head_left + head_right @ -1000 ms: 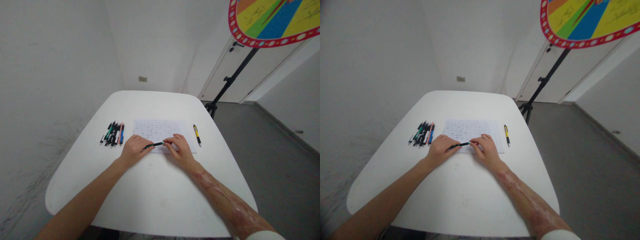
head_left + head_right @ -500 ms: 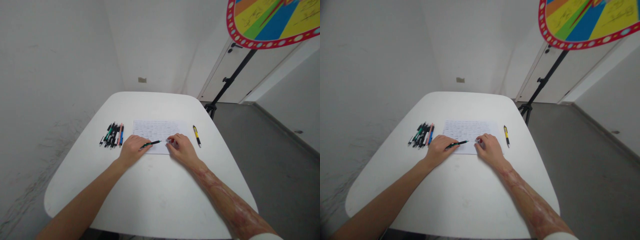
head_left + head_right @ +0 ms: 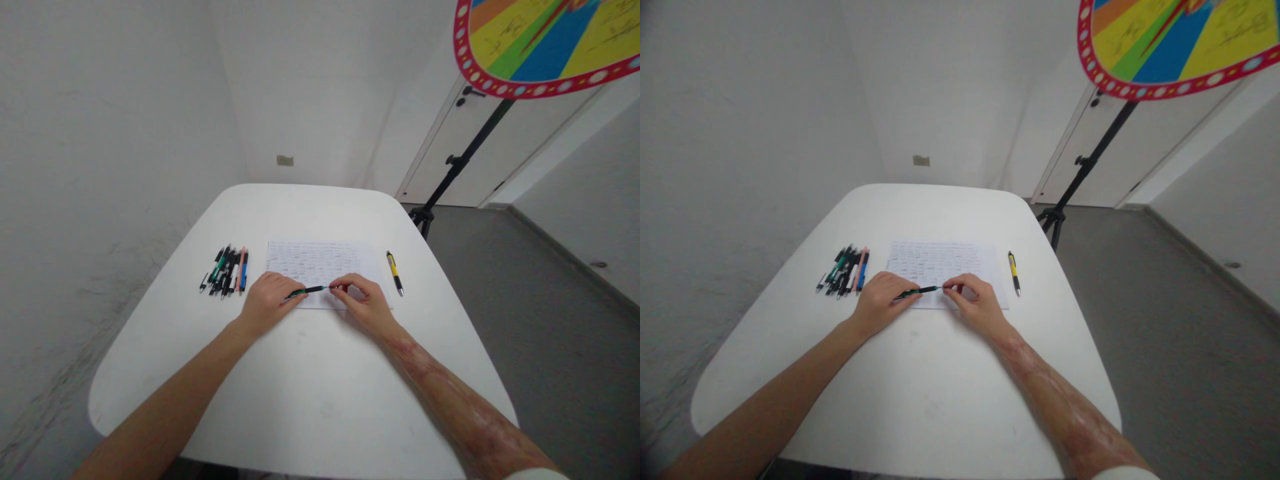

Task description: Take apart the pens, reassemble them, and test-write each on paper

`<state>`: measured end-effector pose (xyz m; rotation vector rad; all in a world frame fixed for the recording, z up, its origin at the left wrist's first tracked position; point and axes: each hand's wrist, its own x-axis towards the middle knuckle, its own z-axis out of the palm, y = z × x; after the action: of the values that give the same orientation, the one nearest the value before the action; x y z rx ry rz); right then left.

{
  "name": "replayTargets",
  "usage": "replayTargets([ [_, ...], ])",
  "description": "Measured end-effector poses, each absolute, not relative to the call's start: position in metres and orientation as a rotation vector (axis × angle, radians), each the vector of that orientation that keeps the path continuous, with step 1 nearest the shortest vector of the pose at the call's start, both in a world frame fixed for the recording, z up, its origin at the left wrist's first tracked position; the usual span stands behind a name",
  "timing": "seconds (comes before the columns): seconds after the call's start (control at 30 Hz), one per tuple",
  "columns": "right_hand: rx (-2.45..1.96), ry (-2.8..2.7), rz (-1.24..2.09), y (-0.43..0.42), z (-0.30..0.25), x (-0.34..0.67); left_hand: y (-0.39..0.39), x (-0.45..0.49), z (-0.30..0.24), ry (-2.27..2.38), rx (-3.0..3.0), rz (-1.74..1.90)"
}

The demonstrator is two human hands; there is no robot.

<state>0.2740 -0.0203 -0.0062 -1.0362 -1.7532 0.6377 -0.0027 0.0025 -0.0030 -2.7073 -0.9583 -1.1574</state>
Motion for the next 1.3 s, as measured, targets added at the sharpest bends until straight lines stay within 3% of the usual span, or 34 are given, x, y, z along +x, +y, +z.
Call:
replayTargets([
  [0.37, -1.007, -1.829, 0.636, -0.022, -0.006, 0.271, -0.001, 0.000, 0.000, -0.906, -2.730, -1.152],
  [0.8, -1.107, -2.082, 0.417, -0.021, -0.005, 0.268, -0.004, 0.005, 0.006, -0.810, -2.709, -1.077],
  [1.3, -1.106, -2.134, 0.537, -0.023, -0.002, 0.267, -0.005, 0.009, 0.009, -0.763, -2.705, -1.116],
])
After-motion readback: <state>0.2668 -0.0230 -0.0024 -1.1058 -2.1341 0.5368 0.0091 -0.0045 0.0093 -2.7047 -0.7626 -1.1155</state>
